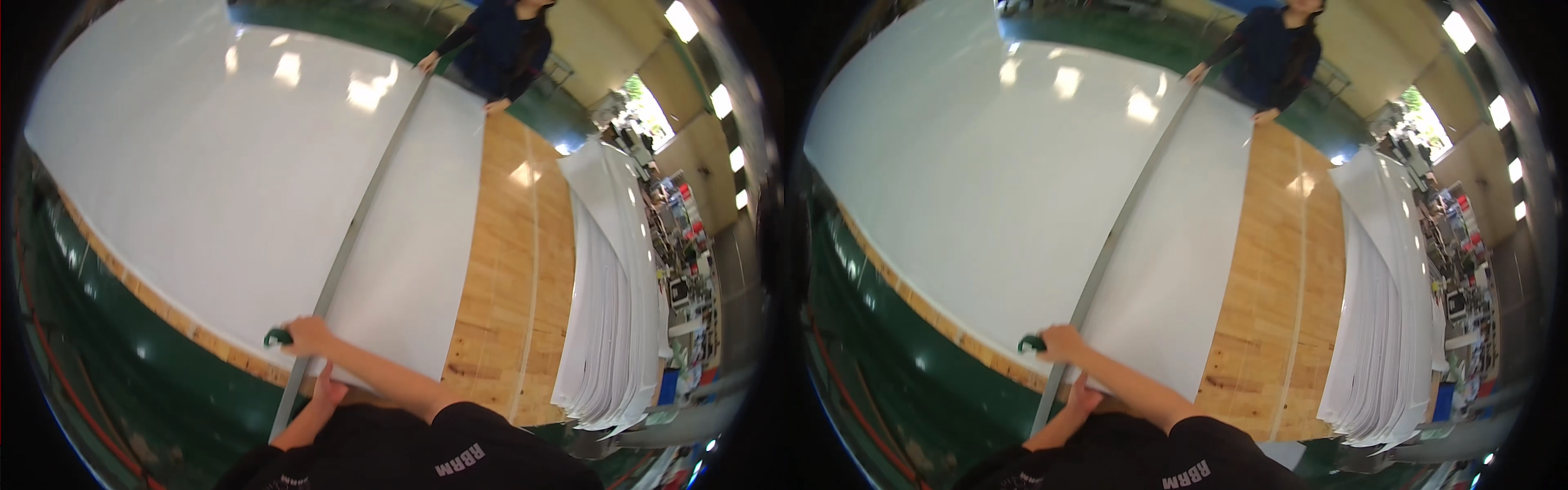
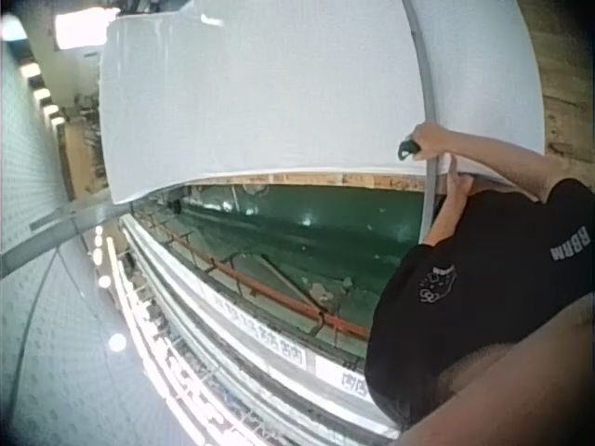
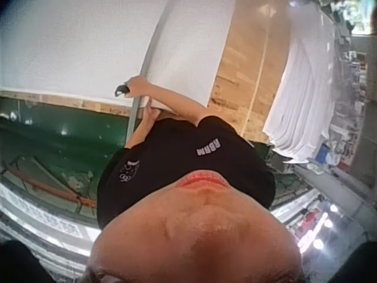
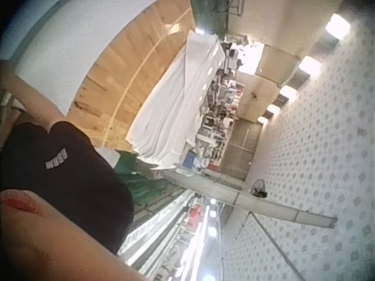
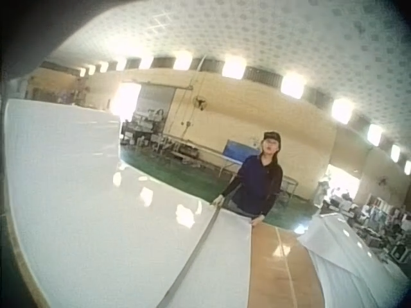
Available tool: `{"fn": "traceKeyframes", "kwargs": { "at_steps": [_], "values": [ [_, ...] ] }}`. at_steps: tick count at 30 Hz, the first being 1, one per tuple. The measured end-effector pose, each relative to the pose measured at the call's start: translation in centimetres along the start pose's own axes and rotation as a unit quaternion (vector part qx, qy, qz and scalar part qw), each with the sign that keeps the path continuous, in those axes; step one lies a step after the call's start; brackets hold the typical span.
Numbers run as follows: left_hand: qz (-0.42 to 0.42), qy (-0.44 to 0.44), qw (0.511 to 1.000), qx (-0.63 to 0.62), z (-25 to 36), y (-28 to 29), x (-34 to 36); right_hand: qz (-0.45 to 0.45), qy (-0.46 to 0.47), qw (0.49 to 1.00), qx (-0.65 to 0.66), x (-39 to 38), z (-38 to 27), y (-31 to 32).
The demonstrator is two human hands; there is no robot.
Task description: The recorder uses a utility knife and a metal guide bar to cut large sheets of white plastic or vinyl material on a workshop table.
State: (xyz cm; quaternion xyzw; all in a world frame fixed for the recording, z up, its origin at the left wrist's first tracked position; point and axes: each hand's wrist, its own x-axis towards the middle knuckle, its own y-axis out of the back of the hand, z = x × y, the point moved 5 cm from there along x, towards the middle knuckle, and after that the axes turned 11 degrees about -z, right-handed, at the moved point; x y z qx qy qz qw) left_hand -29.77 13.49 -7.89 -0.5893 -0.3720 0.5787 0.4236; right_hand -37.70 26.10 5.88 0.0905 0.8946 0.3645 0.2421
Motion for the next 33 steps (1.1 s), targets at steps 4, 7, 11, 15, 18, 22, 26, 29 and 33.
{"fn": "traceKeyframes", "kwargs": {
  "at_steps": [4, 7, 11, 15, 18, 22, 26, 29, 33],
  "values": [
    [-0.021, 0.031, 0.999, 0.022, 0.3, -0.7, 0.2, 0.085, 0.023, 0.996, -0.021, -2.4, -1.4, 2.2],
    [0.034, 0.044, 0.998, 0.029, 0.2, -1.4, -0.2, 0.216, 0.034, 0.976, 0.020, -6.5, -0.9, 5.0],
    [0.142, 0.016, 0.989, 0.034, 0.0, -1.7, -2.2, 0.462, 0.079, 0.846, 0.254, -14.8, 0.9, 7.0],
    [0.184, -0.011, 0.978, 0.095, 0.3, -0.2, -3.1, 0.560, 0.037, 0.768, 0.307, -24.1, 4.4, 5.4],
    [0.183, -0.050, 0.971, 0.146, 0.3, 0.7, -3.3, 0.545, -0.066, 0.702, 0.454, -29.9, 7.0, 3.1],
    [0.180, -0.057, 0.975, 0.116, 0.2, 0.1, -3.3, 0.630, -0.088, 0.568, 0.521, -35.9, 10.6, 0.5],
    [0.085, -0.034, 0.995, 0.033, 0.2, -2.1, -3.4, 0.677, -0.054, 0.459, 0.573, -40.0, 10.7, -0.1],
    [-0.013, -0.016, 1.000, -0.001, 0.2, -2.5, -2.4, 0.682, -0.002, 0.432, 0.590, -41.1, 10.3, 0.2],
    [0.014, -0.045, 0.999, -0.014, 0.0, -1.5, -1.0, 0.651, -0.034, 0.485, 0.583, -39.2, 10.2, 1.4]
  ]
}}
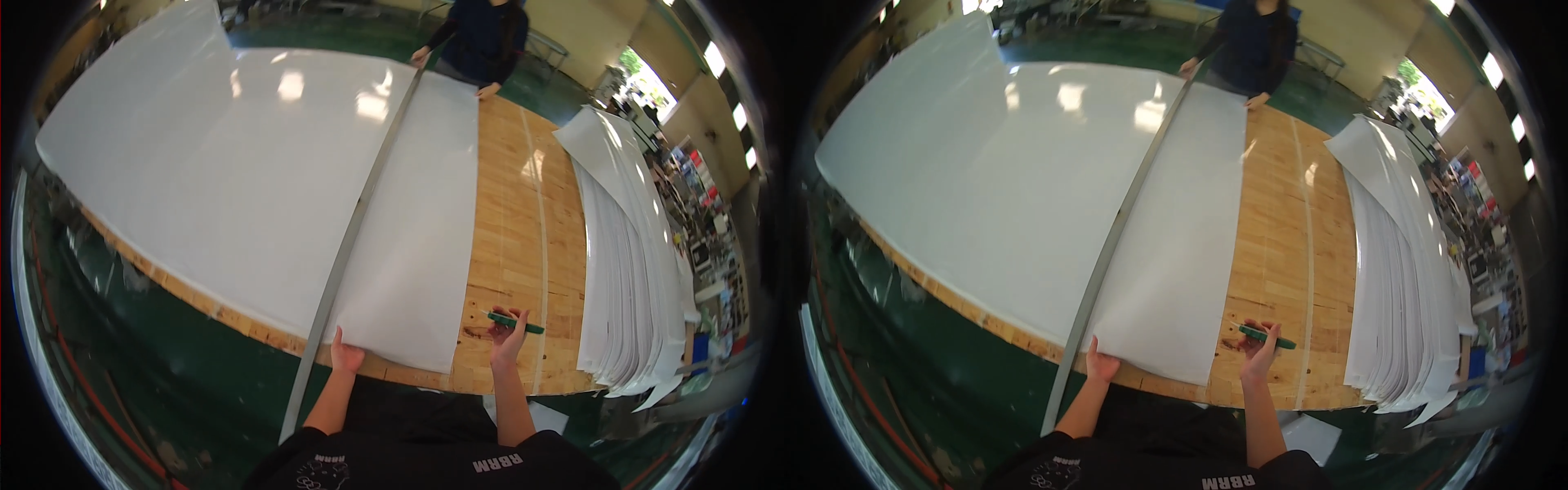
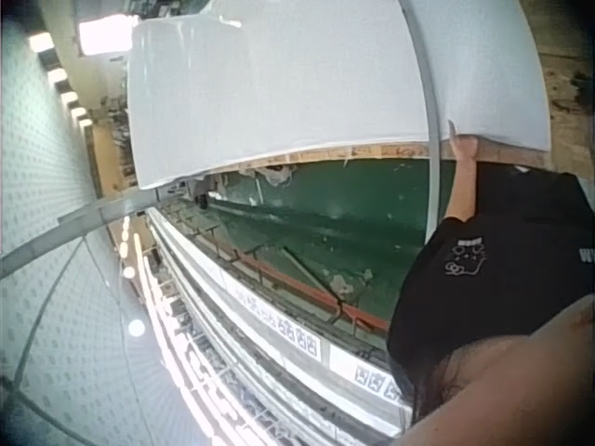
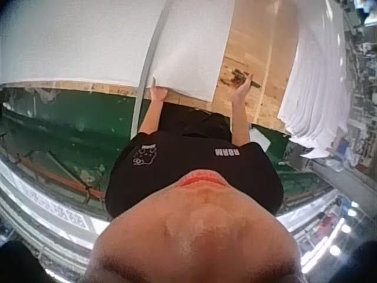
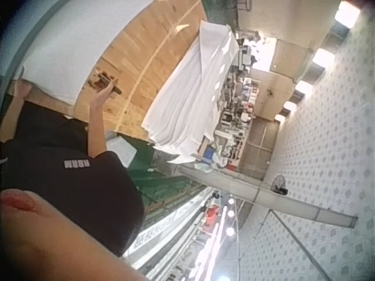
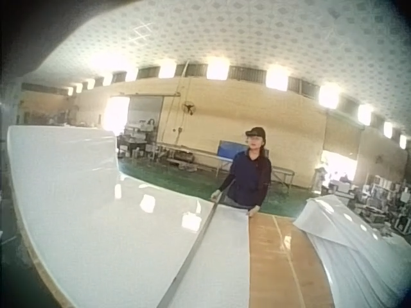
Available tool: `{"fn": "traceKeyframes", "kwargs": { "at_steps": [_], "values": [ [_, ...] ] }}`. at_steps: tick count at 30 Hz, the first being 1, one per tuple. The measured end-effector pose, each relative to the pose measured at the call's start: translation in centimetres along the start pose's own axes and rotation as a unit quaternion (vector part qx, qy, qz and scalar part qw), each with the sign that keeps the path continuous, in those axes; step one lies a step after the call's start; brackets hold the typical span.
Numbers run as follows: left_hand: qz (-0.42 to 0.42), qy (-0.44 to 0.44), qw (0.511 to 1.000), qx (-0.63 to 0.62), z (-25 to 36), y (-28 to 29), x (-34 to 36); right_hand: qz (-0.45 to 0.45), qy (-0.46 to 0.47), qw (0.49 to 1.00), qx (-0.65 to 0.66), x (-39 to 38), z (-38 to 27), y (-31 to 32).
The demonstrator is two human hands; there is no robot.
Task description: The recorder uses a utility knife and a metal guide bar to cut large sheets of white plastic or vinyl material on a workshop table.
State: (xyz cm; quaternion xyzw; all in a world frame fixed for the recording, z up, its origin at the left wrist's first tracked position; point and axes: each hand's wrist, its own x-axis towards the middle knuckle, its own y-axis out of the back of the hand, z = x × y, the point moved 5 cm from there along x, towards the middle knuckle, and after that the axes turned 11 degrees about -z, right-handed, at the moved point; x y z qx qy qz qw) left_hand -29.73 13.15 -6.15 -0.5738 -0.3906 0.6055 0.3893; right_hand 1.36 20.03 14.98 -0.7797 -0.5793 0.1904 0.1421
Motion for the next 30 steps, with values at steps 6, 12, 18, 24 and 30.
{"fn": "traceKeyframes", "kwargs": {
  "at_steps": [6, 12, 18, 24, 30],
  "values": [
    [0.053, -0.016, 0.998, 0.011, 0.5, -1.8, 1.1, -0.128, -0.053, 0.985, -0.108, 3.1, 5.3, -8.5],
    [0.153, -0.087, 0.984, 0.034, 0.6, 0.2, 0.8, -0.399, 0.026, 0.872, -0.282, 2.7, 15.4, -21.5],
    [0.251, -0.185, 0.948, 0.063, 0.6, 0.2, -0.1, -0.561, 0.022, 0.792, -0.239, -1.0, 26.2, -27.0],
    [0.271, -0.201, 0.939, 0.062, 0.7, 0.2, 0.3, -0.631, -0.076, 0.760, -0.137, -1.6, 31.5, -27.3],
    [0.236, -0.205, 0.949, 0.035, 0.8, 0.2, 0.3, -0.639, -0.077, 0.736, -0.208, -2.5, 31.4, -27.8]
  ]
}}
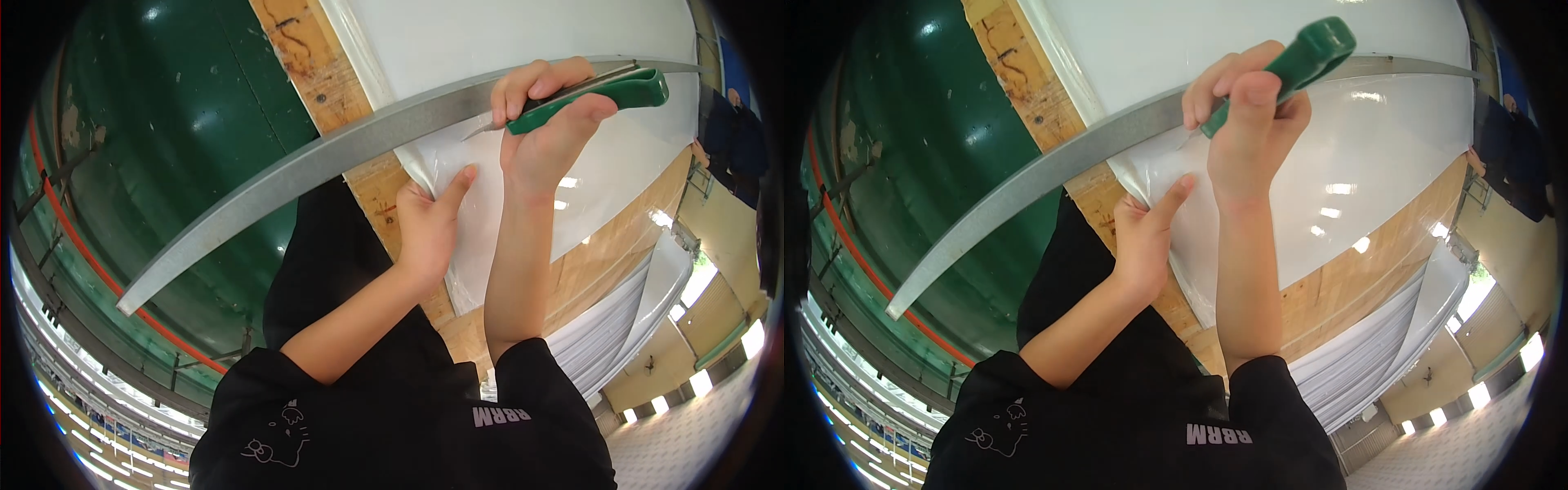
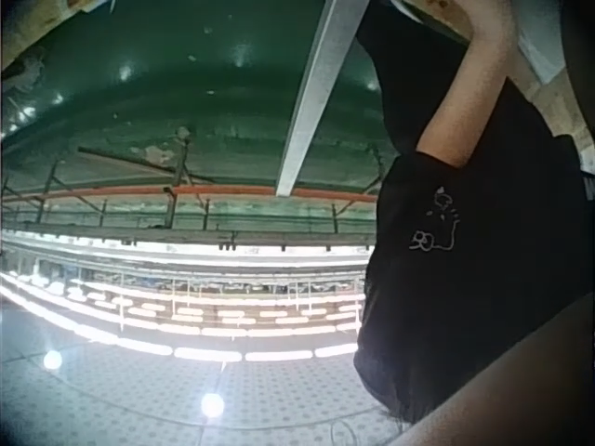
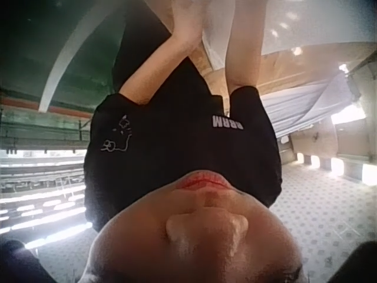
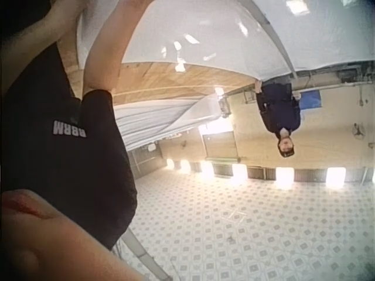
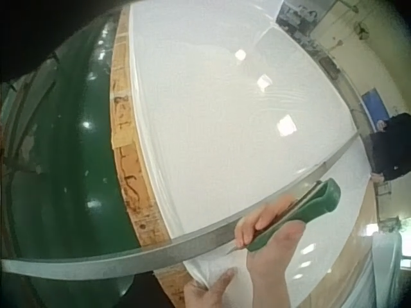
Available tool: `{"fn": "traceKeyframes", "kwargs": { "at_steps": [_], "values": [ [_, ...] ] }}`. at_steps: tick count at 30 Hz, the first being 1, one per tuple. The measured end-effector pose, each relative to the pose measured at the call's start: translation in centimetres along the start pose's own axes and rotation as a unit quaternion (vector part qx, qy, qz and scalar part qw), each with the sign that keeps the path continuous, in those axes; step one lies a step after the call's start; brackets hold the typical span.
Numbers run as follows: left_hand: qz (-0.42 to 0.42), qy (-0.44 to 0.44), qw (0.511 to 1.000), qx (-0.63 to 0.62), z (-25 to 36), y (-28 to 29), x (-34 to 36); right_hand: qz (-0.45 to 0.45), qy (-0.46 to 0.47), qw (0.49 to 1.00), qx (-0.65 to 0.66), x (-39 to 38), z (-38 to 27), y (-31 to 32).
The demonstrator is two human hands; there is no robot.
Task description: The recorder uses a utility knife and a metal guide bar to cut large sheets of white plastic or vinyl material on a workshop table.
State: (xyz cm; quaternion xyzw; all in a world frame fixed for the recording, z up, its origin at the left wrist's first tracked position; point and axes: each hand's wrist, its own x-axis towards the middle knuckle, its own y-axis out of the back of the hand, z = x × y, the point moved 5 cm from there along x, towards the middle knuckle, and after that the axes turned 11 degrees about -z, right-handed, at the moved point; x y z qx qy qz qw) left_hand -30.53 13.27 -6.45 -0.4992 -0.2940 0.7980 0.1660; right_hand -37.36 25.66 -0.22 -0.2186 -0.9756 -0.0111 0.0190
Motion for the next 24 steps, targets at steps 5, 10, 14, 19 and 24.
{"fn": "traceKeyframes", "kwargs": {
  "at_steps": [5, 10, 14, 19, 24],
  "values": [
    [-0.014, 0.007, 1.000, -0.008, -0.4, 0.1, 0.0, 0.020, 0.015, 0.998, -0.052, -0.1, -0.1, -0.4],
    [-0.010, 0.008, 1.000, -0.010, -0.5, 0.0, 0.0, 0.038, 0.000, 0.998, -0.045, 0.2, 0.1, -0.1],
    [-0.010, 0.008, 1.000, -0.010, -0.4, 0.0, 0.0, 0.024, 0.003, 0.999, -0.044, 0.3, 0.4, -0.8],
    [0.013, -0.027, 0.999, -0.020, 0.0, -0.2, 0.0, 0.026, -0.027, 0.998, -0.052, 0.7, 0.7, -2.3],
    [0.014, -0.021, 0.999, -0.025, -0.1, -0.1, 0.0, 0.062, -0.076, 0.994, -0.054, 0.6, 1.2, -3.3]
  ]
}}
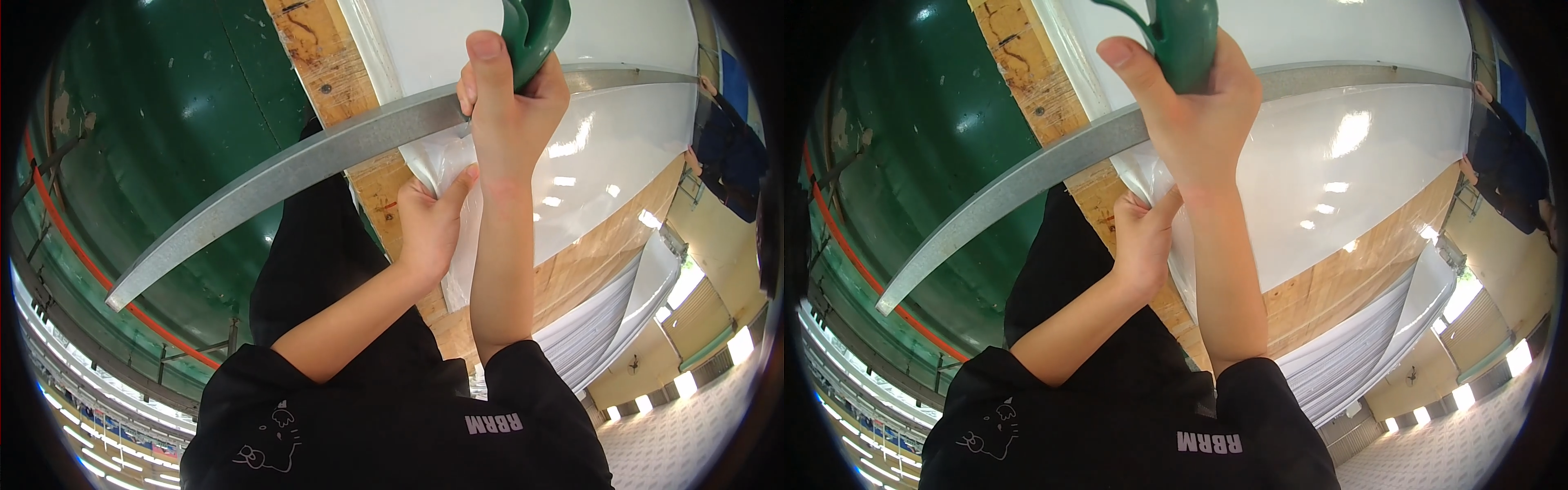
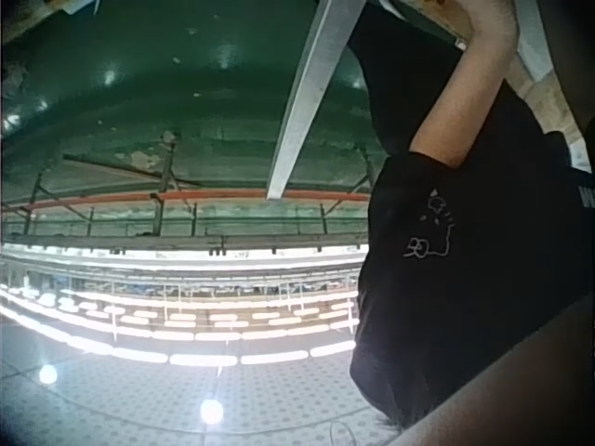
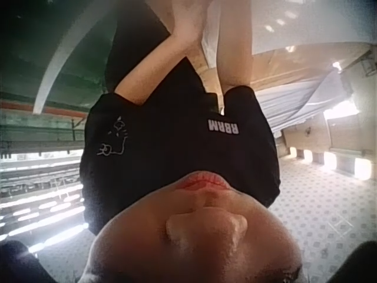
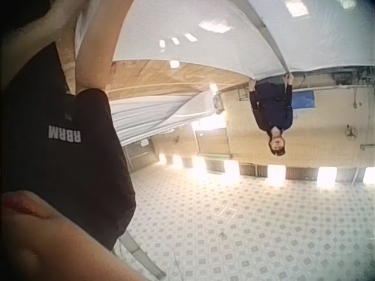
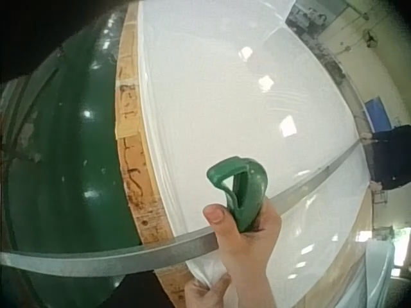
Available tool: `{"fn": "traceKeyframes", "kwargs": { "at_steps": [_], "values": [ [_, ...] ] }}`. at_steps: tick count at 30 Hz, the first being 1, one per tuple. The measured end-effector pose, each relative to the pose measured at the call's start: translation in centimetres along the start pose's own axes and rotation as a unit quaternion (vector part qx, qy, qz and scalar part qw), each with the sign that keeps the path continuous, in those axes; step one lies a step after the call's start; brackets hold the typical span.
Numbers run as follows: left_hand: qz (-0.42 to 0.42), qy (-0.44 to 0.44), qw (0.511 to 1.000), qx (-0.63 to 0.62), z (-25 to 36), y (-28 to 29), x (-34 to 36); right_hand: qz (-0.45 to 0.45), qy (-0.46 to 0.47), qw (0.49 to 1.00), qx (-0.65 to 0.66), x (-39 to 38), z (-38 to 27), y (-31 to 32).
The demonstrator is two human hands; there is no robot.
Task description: The recorder uses a utility knife and a metal guide bar to cut large sheets of white plastic or vinyl material on a workshop table.
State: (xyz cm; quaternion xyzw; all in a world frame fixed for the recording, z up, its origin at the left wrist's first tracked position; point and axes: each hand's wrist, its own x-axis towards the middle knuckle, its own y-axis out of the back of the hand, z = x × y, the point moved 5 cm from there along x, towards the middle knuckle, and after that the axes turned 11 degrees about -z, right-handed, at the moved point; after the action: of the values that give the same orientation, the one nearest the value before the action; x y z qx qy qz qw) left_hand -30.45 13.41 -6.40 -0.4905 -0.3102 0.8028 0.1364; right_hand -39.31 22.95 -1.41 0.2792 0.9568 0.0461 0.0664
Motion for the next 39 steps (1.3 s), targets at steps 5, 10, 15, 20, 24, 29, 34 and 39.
{"fn": "traceKeyframes", "kwargs": {
  "at_steps": [5, 10, 15, 20, 24, 29, 34, 39],
  "values": [
    [0.002, -0.020, 1.000, -0.003, 0.0, 0.2, 0.1, -0.019, 0.022, 0.999, -0.025, 0.3, 0.2, 0.3],
    [0.007, -0.028, 0.999, -0.016, 0.0, 0.1, 0.1, -0.012, 0.034, 0.997, -0.074, 0.3, 0.3, 0.2],
    [0.001, -0.023, 1.000, -0.019, -0.3, 0.3, 0.2, -0.016, 0.029, 0.997, -0.070, 0.3, 0.5, 0.1],
    [0.002, -0.021, 1.000, -0.019, 0.0, 0.3, 0.1, -0.015, 0.017, 0.998, -0.053, 0.4, 0.6, 0.0],
    [-0.013, -0.018, 0.999, -0.027, -0.2, 0.3, 0.0, -0.002, 0.030, 0.999, -0.039, 0.0, 0.8, 0.3],
    [-0.032, 0.008, 0.999, 0.010, 0.3, 0.2, 0.1, 0.004, 0.027, 0.999, -0.019, 0.0, -0.6, 1.1],
    [-0.009, 0.035, 0.999, -0.021, 0.5, -0.2, 0.2, 0.167, 0.115, 0.979, 0.033, -0.7, -3.2, 5.1],
    [0.008, 0.024, 0.999, -0.038, -0.2, -0.3, 0.4, 0.087, 0.070, 0.989, 0.093, -1.2, -1.9, 5.7]
  ]
}}
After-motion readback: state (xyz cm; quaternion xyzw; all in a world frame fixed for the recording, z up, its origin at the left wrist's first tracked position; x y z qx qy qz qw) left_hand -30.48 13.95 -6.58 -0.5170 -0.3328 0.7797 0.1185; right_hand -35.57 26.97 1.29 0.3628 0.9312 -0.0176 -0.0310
